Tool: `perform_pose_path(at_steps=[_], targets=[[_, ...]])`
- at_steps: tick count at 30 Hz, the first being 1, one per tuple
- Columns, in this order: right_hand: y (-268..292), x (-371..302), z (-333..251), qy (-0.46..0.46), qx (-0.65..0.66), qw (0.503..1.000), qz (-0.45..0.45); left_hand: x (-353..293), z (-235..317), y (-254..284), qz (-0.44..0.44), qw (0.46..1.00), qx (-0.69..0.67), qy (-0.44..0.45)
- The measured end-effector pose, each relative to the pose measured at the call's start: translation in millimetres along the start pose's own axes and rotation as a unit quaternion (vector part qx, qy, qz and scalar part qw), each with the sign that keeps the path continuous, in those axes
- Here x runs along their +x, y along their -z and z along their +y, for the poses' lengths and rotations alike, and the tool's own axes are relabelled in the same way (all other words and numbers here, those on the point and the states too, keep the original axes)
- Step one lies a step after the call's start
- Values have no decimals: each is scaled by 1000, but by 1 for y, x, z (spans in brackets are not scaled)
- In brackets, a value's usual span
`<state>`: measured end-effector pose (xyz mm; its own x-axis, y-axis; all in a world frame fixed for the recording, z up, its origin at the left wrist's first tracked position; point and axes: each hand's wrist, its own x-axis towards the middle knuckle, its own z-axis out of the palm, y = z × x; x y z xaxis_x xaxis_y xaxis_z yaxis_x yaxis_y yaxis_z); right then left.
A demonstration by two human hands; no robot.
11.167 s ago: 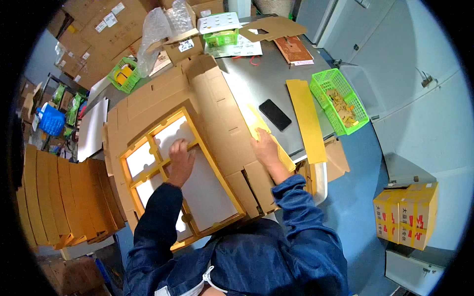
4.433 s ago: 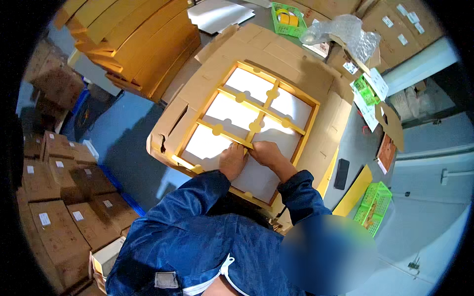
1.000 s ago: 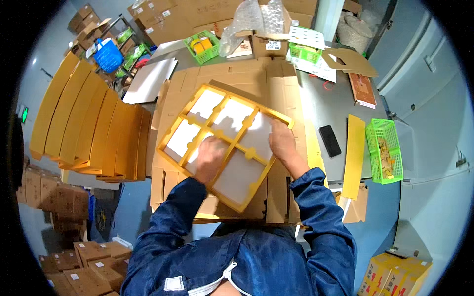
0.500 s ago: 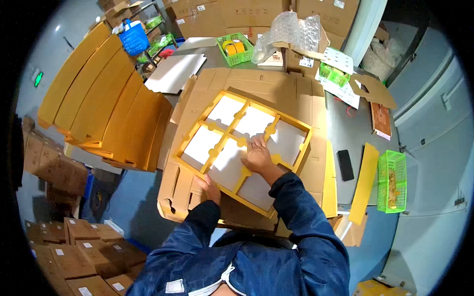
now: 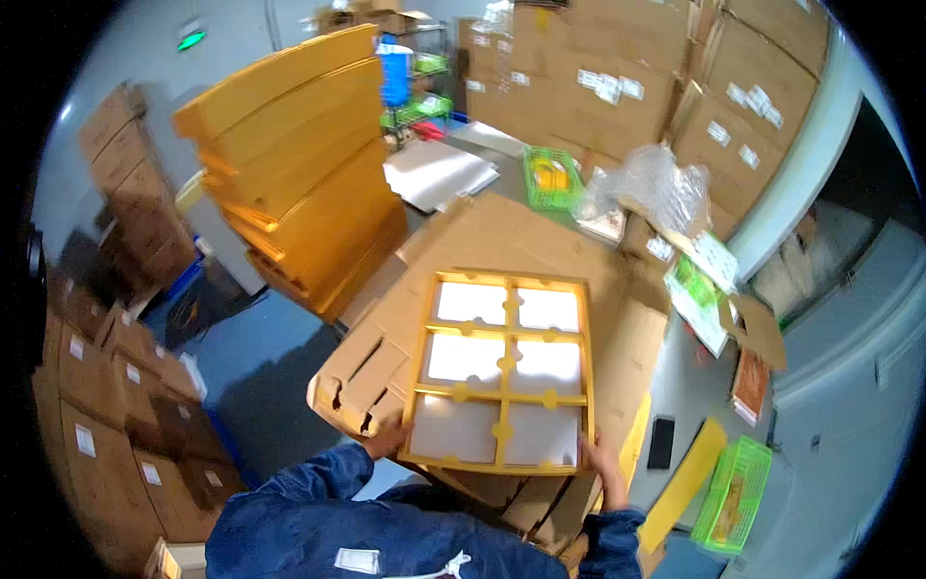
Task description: The person assembles a cardboard box by inserting a white foam sheet into a yellow frame and adding yellow dividers. They then stack the completed unit and begin assembling a second box using similar materials.
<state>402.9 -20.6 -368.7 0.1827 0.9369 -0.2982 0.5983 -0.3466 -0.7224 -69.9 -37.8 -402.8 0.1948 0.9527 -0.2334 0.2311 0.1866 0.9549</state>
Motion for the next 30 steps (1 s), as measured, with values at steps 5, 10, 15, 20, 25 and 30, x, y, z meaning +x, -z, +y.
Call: perform_pose_path(at_steps=[5,10,15,20,25,30], targets=[[-29,-29,23,-3,194,981,-31,-11,-8,-4,40,994,-37,90],[-14,-56,19,-46,373,927,-23,-39,81,7,-48,948,-296,102],[0,-72,62,44,401,915,-3,-24,83,-7,-39,967,-251,-6],[56,-121,-91,231,526,817,44,-47,214,32,8,955,-261,-140],[73,-128,-172,394,405,809,163,-87,380,136,125,916,-296,-241],[24,-128,-183,342,385,849,114,-91,497,280,135,846,-315,-408]])
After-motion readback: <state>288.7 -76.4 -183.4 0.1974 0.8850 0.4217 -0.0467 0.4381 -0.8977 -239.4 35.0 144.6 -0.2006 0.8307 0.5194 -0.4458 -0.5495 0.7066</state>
